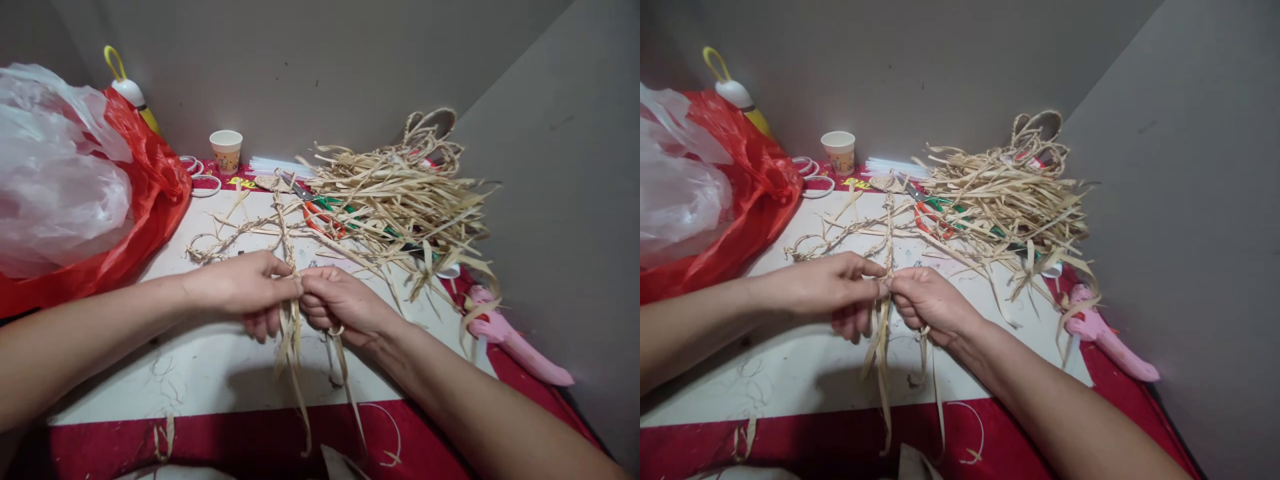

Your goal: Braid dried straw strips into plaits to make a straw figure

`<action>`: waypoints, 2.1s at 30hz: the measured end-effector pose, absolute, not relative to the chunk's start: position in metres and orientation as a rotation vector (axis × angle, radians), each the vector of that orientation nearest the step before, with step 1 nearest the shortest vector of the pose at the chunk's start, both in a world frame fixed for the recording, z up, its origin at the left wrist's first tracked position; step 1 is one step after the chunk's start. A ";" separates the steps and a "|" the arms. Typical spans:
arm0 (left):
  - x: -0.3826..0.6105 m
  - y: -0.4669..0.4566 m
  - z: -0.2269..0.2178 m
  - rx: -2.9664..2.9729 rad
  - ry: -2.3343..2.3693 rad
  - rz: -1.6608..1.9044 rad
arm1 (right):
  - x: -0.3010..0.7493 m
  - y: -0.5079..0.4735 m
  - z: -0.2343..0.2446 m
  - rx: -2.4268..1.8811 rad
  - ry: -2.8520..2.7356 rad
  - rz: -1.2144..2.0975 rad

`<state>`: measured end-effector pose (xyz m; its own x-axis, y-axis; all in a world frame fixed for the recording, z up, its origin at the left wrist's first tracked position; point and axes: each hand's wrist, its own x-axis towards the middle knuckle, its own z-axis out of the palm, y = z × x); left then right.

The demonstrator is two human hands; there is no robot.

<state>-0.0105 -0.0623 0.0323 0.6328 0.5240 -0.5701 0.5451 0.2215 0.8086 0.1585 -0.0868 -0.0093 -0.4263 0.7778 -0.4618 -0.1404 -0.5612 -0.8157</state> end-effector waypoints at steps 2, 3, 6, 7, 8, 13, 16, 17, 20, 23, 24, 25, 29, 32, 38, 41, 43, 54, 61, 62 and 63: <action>-0.017 -0.051 0.037 1.585 1.095 0.083 | 0.161 -0.086 -0.008 -1.150 -0.941 2.071; -0.019 -0.047 0.036 1.701 1.167 0.232 | 0.162 -0.085 -0.008 -1.143 -0.941 2.091; -0.017 -0.043 0.026 1.767 1.216 0.606 | 0.162 -0.084 -0.006 -1.115 -0.940 2.119; -0.015 -0.044 0.022 1.668 1.158 0.607 | 0.162 -0.083 -0.006 -1.099 -0.937 2.126; -0.012 -0.047 0.018 1.527 1.076 0.556 | 0.162 -0.083 -0.006 -1.083 -0.937 2.134; 0.001 -0.063 0.010 1.035 0.936 0.408 | 0.162 -0.082 -0.009 -1.066 -0.944 2.154; 0.000 -0.065 0.010 1.100 1.001 0.371 | 0.163 -0.083 -0.009 -1.093 -0.954 2.157; -0.001 -0.065 0.010 1.127 1.014 0.344 | 0.163 -0.084 -0.009 -1.096 -0.965 2.163; -0.004 -0.064 0.009 1.250 1.020 0.311 | 0.163 -0.083 -0.009 -1.096 -0.993 2.175; -0.006 -0.064 0.009 1.385 1.016 0.334 | 0.164 -0.082 -0.008 -1.113 -1.014 2.164; -0.006 -0.063 0.009 1.425 1.026 0.332 | 0.164 -0.082 -0.007 -1.123 -1.031 2.159; -0.007 -0.063 0.009 1.467 1.039 0.327 | 0.165 -0.081 -0.006 -1.132 -1.055 2.155; -0.009 -0.059 0.010 1.616 1.032 0.313 | 0.165 -0.079 -0.003 -1.184 -1.198 2.091; -0.010 -0.055 0.009 1.621 1.005 0.291 | 0.167 -0.079 -0.005 -1.244 -1.362 1.965; -0.007 -0.057 0.008 1.407 1.036 0.290 | 0.170 -0.079 -0.006 -1.319 -1.677 1.738; -0.006 -0.059 0.007 1.303 1.010 0.287 | 0.168 -0.081 -0.004 -1.354 -1.799 1.601; -0.005 -0.060 0.005 1.269 1.009 0.295 | 0.166 -0.083 -0.003 -1.395 -1.860 1.500; -0.007 -0.062 0.000 1.474 1.073 0.320 | 0.172 -0.083 0.003 -1.463 -2.165 1.034; -0.008 -0.063 -0.004 1.589 1.014 0.355 | 0.166 -0.086 0.000 -1.398 -1.431 1.769; -0.008 -0.064 -0.005 1.603 1.004 0.361 | 0.164 -0.087 -0.001 -1.370 -1.298 1.869; -0.008 -0.064 -0.006 1.613 0.987 0.369 | 0.162 -0.089 -0.002 -1.347 -1.195 1.942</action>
